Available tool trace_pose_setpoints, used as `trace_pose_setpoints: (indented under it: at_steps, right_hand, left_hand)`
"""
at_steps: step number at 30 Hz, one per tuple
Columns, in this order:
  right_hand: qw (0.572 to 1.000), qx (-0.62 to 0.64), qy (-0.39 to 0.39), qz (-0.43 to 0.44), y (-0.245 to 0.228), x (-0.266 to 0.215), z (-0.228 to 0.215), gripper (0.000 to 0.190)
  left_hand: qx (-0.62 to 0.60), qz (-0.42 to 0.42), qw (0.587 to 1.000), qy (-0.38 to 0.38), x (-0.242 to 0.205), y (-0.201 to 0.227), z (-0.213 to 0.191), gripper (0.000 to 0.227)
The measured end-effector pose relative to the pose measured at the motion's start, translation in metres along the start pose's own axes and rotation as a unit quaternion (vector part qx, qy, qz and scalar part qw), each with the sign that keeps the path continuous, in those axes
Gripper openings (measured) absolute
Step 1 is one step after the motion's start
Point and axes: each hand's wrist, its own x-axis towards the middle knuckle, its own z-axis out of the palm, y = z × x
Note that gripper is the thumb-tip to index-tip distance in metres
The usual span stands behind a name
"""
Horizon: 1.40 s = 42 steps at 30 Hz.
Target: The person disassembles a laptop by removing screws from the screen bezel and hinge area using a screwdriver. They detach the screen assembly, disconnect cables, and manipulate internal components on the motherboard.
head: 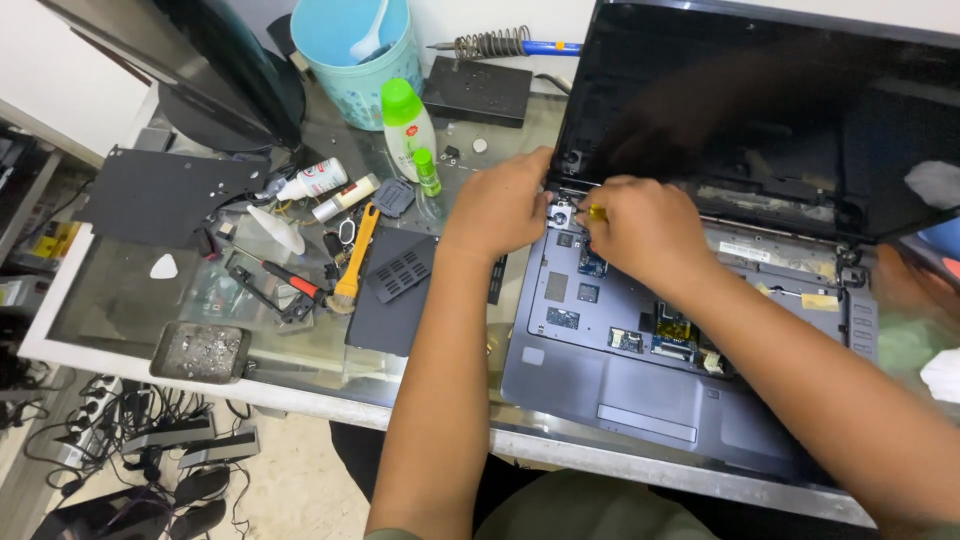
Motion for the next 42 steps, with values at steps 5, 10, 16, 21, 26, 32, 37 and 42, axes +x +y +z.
trace_pose_setpoints:
  at_steps: [5, 10, 16, 21, 26, 32, 37, 42]
  right_hand:
    - [0.992, -0.064, -0.074, 0.079, 0.000, 0.013, 0.008, 0.020]
    - [0.987, -0.129, -0.093, 0.027, -0.001, 0.015, 0.014, 0.017]
    - [0.975, -0.202, -0.056, -0.071, -0.005, 0.009, 0.018, 0.019]
    - [0.953, -0.271, 0.028, -0.130, 0.007, -0.003, 0.027, 0.019]
    - [0.934, -0.302, 0.111, -0.157, 0.011, -0.003, 0.041, 0.012]
    - [0.928, -0.322, 0.097, -0.164, 0.013, -0.003, 0.034, 0.015]
    - [0.912, -0.356, 0.116, -0.169, 0.012, -0.002, 0.050, 0.016]
    - [0.903, -0.353, 0.155, -0.189, 0.015, -0.004, 0.046, 0.011]
  left_hand:
    - [-0.002, 0.009, 1.000, 0.013, 0.000, -0.003, 0.002, 0.036]
    - [-0.020, 0.011, 0.999, 0.023, -0.003, -0.007, 0.004, 0.035]
    - [-0.045, -0.001, 0.999, 0.029, -0.002, -0.014, 0.009, 0.031]
    - [-0.041, -0.006, 0.999, 0.027, -0.001, -0.014, 0.009, 0.028]
    - [-0.047, -0.016, 0.999, 0.019, 0.002, -0.021, 0.016, 0.034]
    - [-0.042, -0.020, 0.999, 0.018, 0.000, -0.020, 0.014, 0.034]
    - [-0.036, -0.022, 0.999, 0.020, 0.002, -0.022, 0.015, 0.032]
    - [-0.019, -0.018, 1.000, 0.004, 0.001, -0.019, 0.015, 0.030]
